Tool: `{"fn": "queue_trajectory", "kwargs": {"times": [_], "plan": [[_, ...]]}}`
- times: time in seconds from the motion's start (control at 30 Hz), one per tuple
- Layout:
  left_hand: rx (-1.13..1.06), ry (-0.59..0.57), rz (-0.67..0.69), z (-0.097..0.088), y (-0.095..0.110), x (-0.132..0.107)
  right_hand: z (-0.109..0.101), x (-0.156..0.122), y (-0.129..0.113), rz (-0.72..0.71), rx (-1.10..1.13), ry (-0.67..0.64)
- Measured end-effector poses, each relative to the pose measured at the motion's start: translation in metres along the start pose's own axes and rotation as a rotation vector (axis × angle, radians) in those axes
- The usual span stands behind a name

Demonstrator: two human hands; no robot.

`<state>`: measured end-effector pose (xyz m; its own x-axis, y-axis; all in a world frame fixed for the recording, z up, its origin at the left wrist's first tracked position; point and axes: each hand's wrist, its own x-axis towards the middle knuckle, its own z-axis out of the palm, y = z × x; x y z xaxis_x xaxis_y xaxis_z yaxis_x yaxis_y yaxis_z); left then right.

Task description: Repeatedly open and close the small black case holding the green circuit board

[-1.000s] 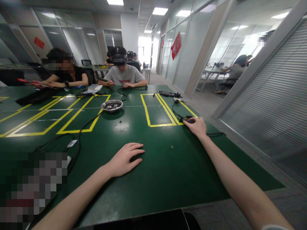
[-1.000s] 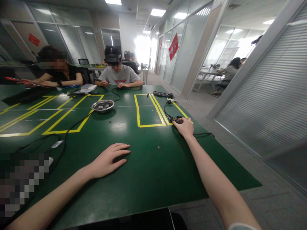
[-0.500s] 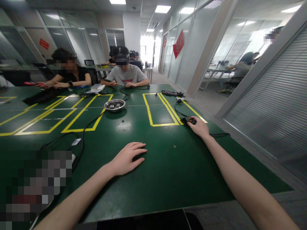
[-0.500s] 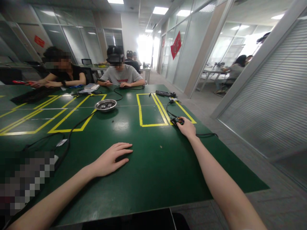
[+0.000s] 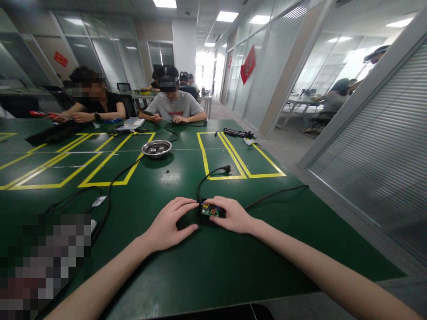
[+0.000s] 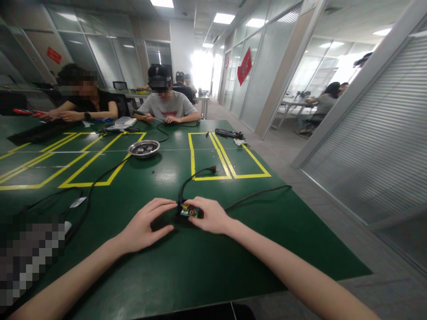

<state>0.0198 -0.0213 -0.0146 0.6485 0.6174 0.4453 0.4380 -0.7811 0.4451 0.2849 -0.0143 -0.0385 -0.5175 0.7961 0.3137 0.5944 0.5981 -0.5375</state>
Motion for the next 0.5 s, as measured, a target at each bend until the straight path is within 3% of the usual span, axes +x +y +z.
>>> {"fn": "queue_trajectory", "kwargs": {"times": [0.1,0.2,0.33,0.5], "plan": [[-0.015,-0.049,0.035,-0.001,0.007,-0.001,0.012,-0.006,-0.030,-0.143,0.057,-0.130],[0.029,-0.109,0.011,0.001,0.012,-0.004,0.013,-0.011,-0.039,-0.162,0.046,-0.117],[0.083,-0.164,-0.031,0.001,0.013,-0.007,0.000,-0.017,-0.033,-0.181,-0.009,-0.034],[0.119,-0.237,-0.079,-0.001,0.015,-0.010,-0.023,-0.029,-0.013,-0.234,-0.012,-0.074]]}}
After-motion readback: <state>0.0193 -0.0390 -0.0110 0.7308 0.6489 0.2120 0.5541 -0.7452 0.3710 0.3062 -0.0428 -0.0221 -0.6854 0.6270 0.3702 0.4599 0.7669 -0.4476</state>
